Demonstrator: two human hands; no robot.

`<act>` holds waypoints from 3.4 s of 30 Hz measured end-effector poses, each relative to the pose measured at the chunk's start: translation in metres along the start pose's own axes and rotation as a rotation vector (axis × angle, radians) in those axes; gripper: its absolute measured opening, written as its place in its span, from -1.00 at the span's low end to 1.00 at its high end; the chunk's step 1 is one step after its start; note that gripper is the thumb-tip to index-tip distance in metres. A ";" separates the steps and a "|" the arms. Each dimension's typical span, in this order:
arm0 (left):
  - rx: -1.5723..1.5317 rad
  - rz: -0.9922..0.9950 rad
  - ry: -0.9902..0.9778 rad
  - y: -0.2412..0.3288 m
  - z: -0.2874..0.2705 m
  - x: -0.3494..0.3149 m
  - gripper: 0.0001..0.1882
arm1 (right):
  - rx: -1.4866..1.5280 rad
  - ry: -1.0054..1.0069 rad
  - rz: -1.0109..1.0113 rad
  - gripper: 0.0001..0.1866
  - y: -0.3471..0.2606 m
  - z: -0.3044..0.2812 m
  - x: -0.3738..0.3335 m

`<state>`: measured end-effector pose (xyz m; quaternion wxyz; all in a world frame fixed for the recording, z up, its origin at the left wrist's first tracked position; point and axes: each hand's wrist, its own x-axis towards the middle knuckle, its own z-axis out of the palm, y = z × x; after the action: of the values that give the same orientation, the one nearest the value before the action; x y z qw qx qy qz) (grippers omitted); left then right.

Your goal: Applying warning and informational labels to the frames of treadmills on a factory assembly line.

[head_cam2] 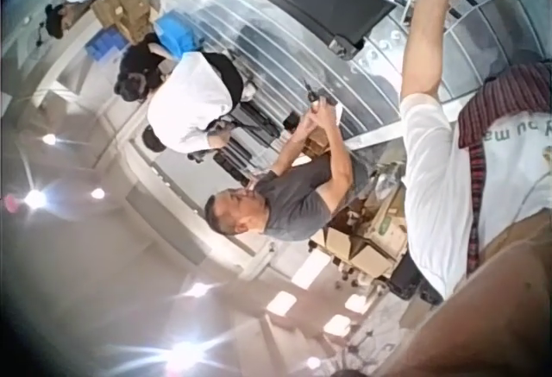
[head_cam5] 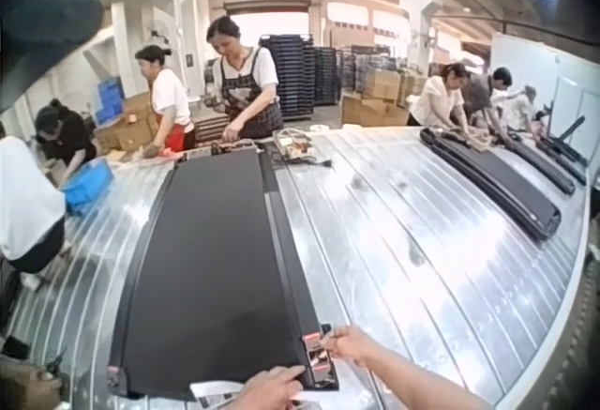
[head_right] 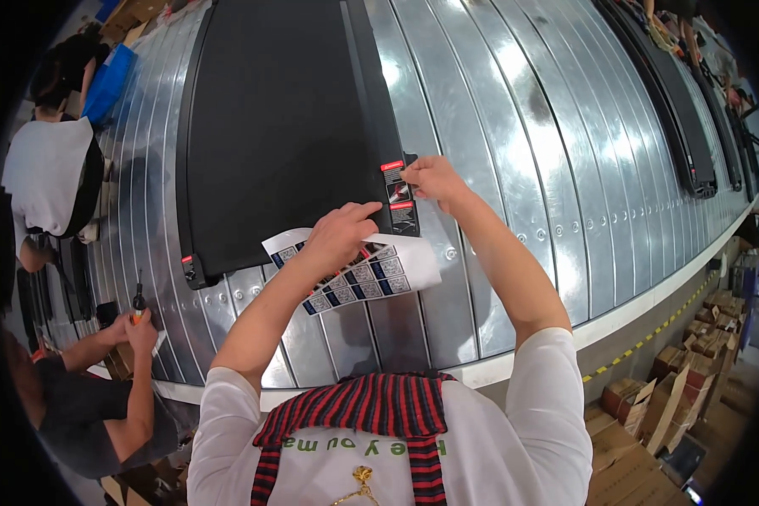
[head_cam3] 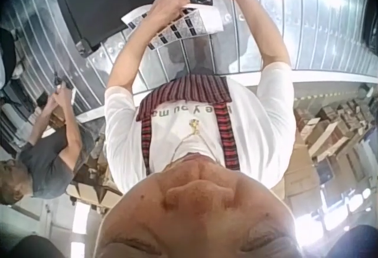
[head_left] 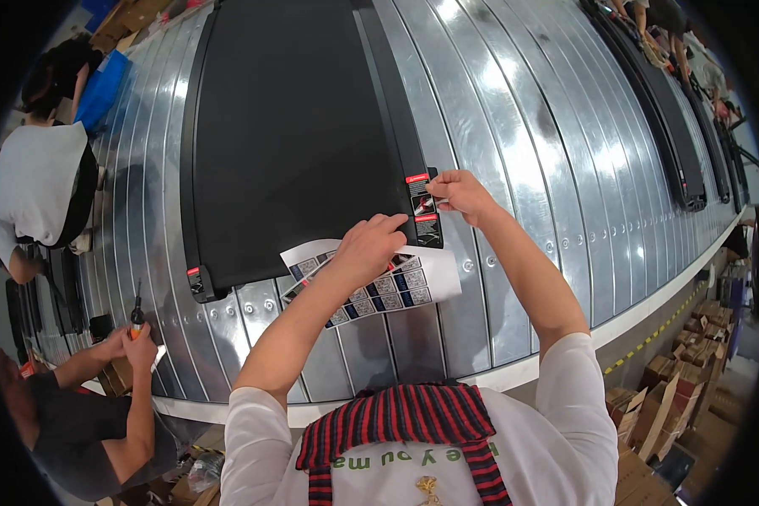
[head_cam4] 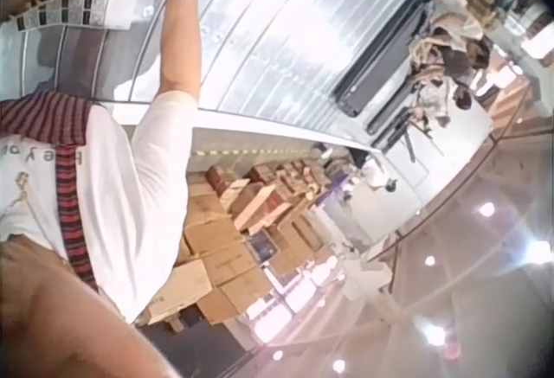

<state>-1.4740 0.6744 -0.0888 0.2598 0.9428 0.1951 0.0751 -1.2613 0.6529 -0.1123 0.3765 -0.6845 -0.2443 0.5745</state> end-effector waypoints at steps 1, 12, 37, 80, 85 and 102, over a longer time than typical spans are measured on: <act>-0.001 -0.003 -0.018 0.000 0.000 0.001 -0.89 | -0.004 0.002 0.000 -0.88 -0.001 0.000 0.000; 0.001 -0.030 -0.019 -0.004 0.003 0.004 -0.88 | -0.019 0.025 -0.007 -0.89 0.001 0.001 0.003; 0.061 0.008 -0.289 -0.003 -0.010 0.025 -0.89 | -0.057 0.070 -0.023 -0.90 0.000 0.002 0.006; -1.288 -0.305 0.454 0.031 -0.128 -0.206 -0.69 | 0.237 -0.171 -0.652 -0.77 -0.025 0.154 -0.244; -1.301 -0.200 0.438 0.033 -0.159 -0.262 -0.71 | 0.123 -0.082 -0.650 -0.78 -0.034 0.184 -0.295; -1.520 -0.108 0.434 0.040 -0.159 -0.346 -0.74 | -0.601 0.312 -1.377 -0.73 -0.020 0.339 -0.312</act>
<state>-1.8153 0.5755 0.0533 0.7918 0.4607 0.1821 0.3574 -1.6572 0.5054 0.0722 0.4770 -0.5241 -0.7053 0.0161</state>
